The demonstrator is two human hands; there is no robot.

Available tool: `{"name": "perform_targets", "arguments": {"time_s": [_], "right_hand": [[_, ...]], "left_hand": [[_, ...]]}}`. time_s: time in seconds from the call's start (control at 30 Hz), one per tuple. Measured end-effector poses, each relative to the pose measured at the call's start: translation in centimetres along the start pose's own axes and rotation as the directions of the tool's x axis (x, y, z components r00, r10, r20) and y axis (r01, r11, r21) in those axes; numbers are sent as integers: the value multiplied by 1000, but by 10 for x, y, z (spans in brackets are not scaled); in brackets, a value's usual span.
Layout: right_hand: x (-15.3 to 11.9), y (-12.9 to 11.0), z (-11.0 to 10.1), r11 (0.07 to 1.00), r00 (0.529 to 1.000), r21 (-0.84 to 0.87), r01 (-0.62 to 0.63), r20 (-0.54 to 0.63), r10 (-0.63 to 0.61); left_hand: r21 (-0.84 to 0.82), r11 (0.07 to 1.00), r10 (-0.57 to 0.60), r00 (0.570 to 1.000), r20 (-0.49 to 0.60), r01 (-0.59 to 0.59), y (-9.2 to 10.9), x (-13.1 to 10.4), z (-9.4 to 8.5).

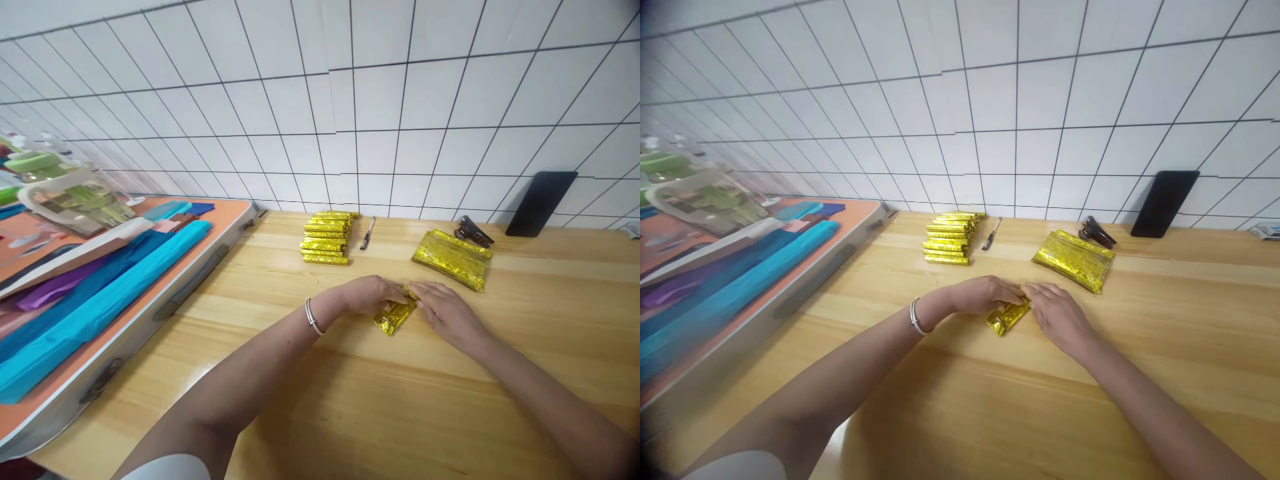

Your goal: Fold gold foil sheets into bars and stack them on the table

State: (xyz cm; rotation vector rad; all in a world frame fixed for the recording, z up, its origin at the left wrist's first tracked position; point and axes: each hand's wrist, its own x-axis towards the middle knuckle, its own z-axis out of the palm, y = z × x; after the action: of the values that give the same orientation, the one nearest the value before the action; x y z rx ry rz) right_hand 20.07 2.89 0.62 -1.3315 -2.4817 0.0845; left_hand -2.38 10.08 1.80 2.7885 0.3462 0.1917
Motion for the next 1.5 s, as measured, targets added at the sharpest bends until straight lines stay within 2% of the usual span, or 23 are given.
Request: {"name": "perform_targets", "arguments": {"time_s": [0.07, 0.17, 0.23, 0.33, 0.47, 0.63, 0.73, 0.87, 0.93, 1.07, 1.13, 1.33, 1.5], "right_hand": [[2, 5, 6, 999, 999, -26, 24, 46, -23], [-3, 2, 9, 998, 996, -67, 18, 85, -13], [-10, -4, 7, 995, 996, -96, 8, 90, 1], [-22, -13, 2, 989, 996, -147, 1, 89, 13], [-32, -20, -2, 984, 996, -176, 19, 84, -4], [-32, -17, -3, 991, 997, -130, 18, 73, -9], [-30, -8, -5, 997, 998, -70, 32, 60, -27], [-26, 3, -5, 998, 995, -18, 67, 69, -66], [-25, 7, -5, 997, 995, -14, 78, 66, -77], [-25, 11, -4, 997, 995, -3, 83, 49, -83], [-26, 11, -2, 997, 996, 9, 79, 26, -80], [-28, 14, 7, 997, 995, 18, 77, -63, -76], [-29, 17, 11, 991, 986, 44, 130, -111, -124]], "left_hand": [[4, 1000, 1, 1000, -30, -1, 1, 0, -3], [108, 992, -53, 996, -68, 61, 11, -8, -5], [160, 983, -81, 995, -58, 89, 21, -18, -5], [132, 982, -133, 990, -45, 138, 37, -39, -2], [53, 955, -285, 951, -117, 292, 63, -66, 8], [107, 923, -352, 924, -151, 369, 84, -78, 27], [140, 908, -368, 911, -187, 395, 81, -74, 33], [168, 898, -362, 899, -247, 407, 65, -66, 36], [198, 908, -317, 914, -253, 370, 59, -64, 36], [299, 926, -179, 965, -193, 232, 52, -64, 32], [319, 925, -152, 970, -189, 207, 50, -64, 33], [208, 927, -238, 917, -321, 313, 50, -62, 43], [104, 907, -349, 867, -357, 408, 58, -58, 46]]}}
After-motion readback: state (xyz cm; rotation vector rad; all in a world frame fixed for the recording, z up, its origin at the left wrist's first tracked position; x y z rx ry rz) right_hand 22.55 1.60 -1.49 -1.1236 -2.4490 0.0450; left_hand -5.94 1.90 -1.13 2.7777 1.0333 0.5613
